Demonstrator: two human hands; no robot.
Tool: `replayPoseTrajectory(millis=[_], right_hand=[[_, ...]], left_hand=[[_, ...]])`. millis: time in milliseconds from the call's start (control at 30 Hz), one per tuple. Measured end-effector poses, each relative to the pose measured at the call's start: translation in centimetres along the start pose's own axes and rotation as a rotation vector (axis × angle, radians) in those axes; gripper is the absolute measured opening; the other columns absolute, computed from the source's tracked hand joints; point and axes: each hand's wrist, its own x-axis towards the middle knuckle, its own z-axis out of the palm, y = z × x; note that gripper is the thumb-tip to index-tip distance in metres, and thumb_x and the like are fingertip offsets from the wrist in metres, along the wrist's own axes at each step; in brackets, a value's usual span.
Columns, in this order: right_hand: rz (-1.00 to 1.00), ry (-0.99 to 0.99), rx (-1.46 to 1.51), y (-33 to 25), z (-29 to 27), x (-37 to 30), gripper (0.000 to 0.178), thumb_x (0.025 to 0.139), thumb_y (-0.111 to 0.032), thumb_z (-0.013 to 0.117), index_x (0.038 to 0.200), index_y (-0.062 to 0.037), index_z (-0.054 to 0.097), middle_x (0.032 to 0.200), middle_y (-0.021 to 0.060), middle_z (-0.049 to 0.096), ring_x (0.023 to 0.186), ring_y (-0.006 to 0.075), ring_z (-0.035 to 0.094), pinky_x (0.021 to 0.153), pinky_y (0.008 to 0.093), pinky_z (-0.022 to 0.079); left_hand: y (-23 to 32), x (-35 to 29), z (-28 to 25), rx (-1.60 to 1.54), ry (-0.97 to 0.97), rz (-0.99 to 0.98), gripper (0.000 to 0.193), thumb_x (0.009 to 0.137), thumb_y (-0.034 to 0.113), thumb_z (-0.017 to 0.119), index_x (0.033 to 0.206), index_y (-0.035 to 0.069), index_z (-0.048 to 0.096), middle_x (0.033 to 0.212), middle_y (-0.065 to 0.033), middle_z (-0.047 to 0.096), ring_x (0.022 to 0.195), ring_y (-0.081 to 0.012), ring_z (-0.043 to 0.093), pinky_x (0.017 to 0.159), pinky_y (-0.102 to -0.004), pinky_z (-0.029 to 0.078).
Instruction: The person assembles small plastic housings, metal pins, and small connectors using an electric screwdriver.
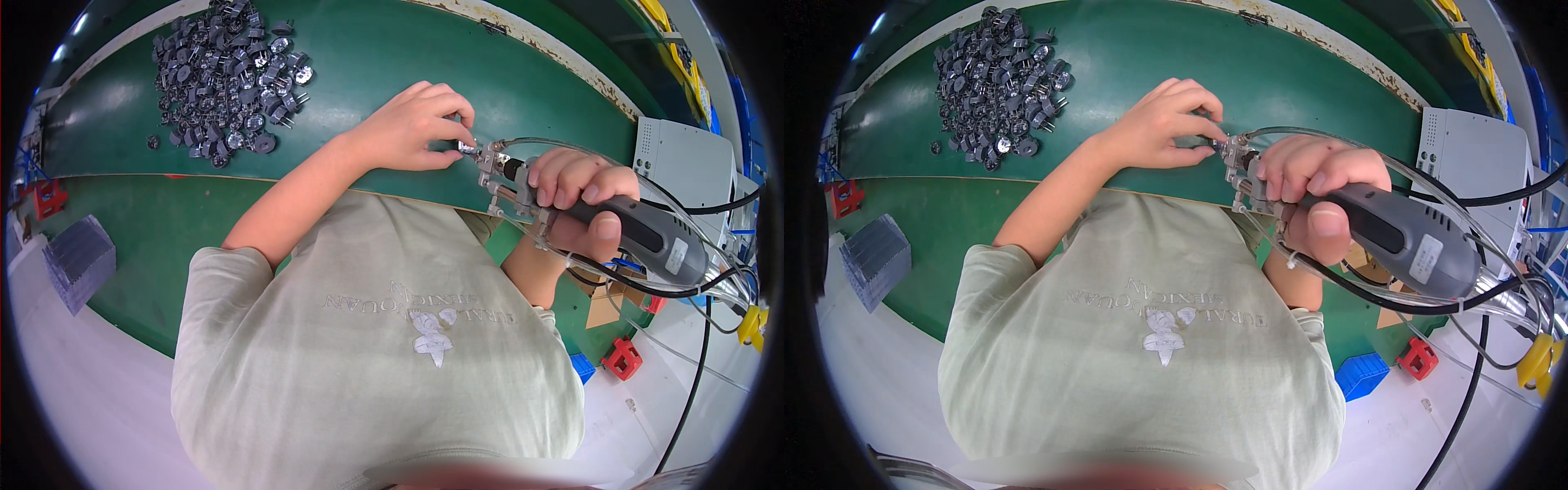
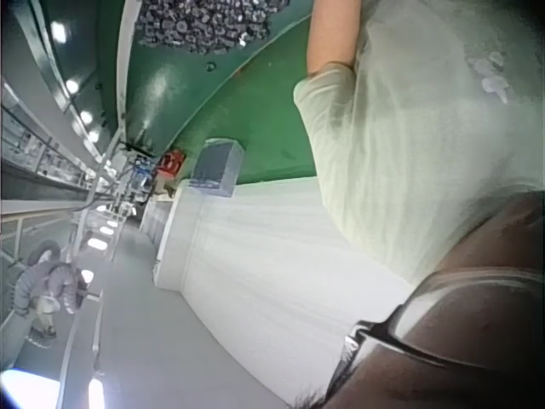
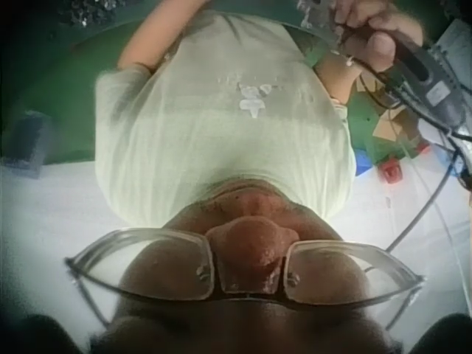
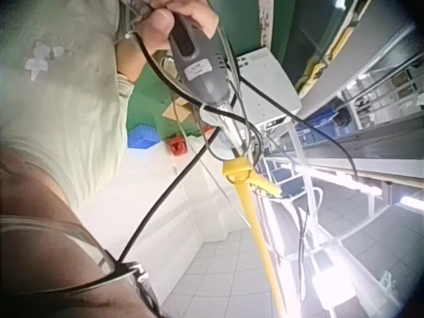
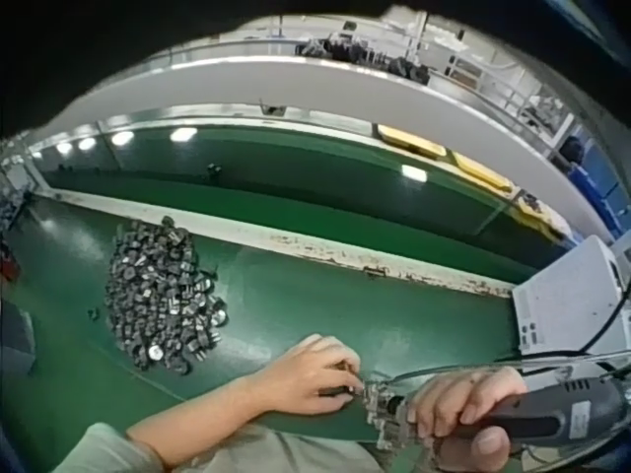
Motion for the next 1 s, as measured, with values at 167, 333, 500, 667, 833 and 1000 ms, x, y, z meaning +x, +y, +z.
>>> replayPoseTrajectory(millis=[167, 333, 500, 667, 833, 1000], right_hand=[[-0.024, -0.024, -0.014, -0.4, 0.1, -0.1, 0.037, 0.085, -0.035, 0.071, 0.089, -0.0055, 0.048, 0.065, 0.0082, 0.052, 0.054, 0.0217, 0.054, 0.055, 0.0409, 0.051], [-0.036, -0.026, -0.006, -0.3, 0.1, -0.2, 0.037, 0.086, -0.035, 0.071, 0.090, -0.0056, 0.048, 0.065, 0.0080, 0.052, 0.054, 0.0218, 0.054, 0.055, 0.0408, 0.051], [-0.029, 0.015, -0.014, -0.2, 0.7, -0.2, 0.040, 0.084, -0.036, 0.073, 0.088, -0.0048, 0.049, 0.065, 0.0092, 0.053, 0.053, 0.0220, 0.054, 0.055, 0.0409, 0.051], [-0.039, 0.060, -0.022, 0.3, 1.1, -0.4, 0.039, 0.084, -0.035, 0.074, 0.087, -0.0046, 0.049, 0.065, 0.0097, 0.054, 0.053, 0.0221, 0.054, 0.055, 0.0411, 0.052], [-0.038, 0.078, -0.008, 0.0, 0.3, -0.3, 0.037, 0.085, -0.033, 0.073, 0.087, -0.0041, 0.049, 0.065, 0.0102, 0.054, 0.053, 0.0221, 0.054, 0.056, 0.0412, 0.052], [0.010, 0.068, -0.017, 0.4, -0.2, -0.3, 0.033, 0.087, -0.027, 0.071, 0.088, -0.0024, 0.050, 0.065, 0.0107, 0.054, 0.054, 0.0222, 0.054, 0.058, 0.0411, 0.052]], left_hand=[[-0.2, 0.1, 0.1, 0.024, -0.016, 0.073, 0.012, 0.075, 0.016, 0.076, 0.084, 0.013, 0.070, 0.100, 0.0020, 0.060, 0.100, -0.0199, 0.056, 0.090, -0.0357, 0.041], [-0.2, 0.0, 0.0, 0.004, -0.044, 0.039, 0.011, 0.075, 0.016, 0.076, 0.077, 0.011, 0.068, 0.097, 0.0034, 0.060, 0.100, -0.0195, 0.056, 0.091, -0.0355, 0.041], [-0.3, 0.0, 0.2, -0.001, -0.048, 0.031, 0.012, 0.074, 0.016, 0.077, 0.075, 0.010, 0.066, 0.095, 0.0034, 0.061, 0.100, -0.0193, 0.057, 0.092, -0.0357, 0.041], [-0.4, -0.1, 0.4, 0.008, -0.045, 0.031, 0.014, 0.074, 0.016, 0.077, 0.075, 0.010, 0.065, 0.095, 0.0034, 0.061, 0.099, -0.0192, 0.057, 0.091, -0.0359, 0.041], [0.2, 0.0, 0.0, 0.028, 0.002, -0.028, 0.022, 0.068, 0.021, 0.081, 0.081, 0.011, 0.066, 0.096, 0.0014, 0.060, 0.098, -0.0203, 0.057, 0.089, -0.0354, 0.041], [0.2, 0.2, 0.5, 0.118, 0.006, -0.076, 0.028, 0.069, 0.023, 0.079, 0.092, 0.012, 0.069, 0.100, 0.0001, 0.060, 0.100, -0.0209, 0.056, 0.089, -0.0351, 0.041]])
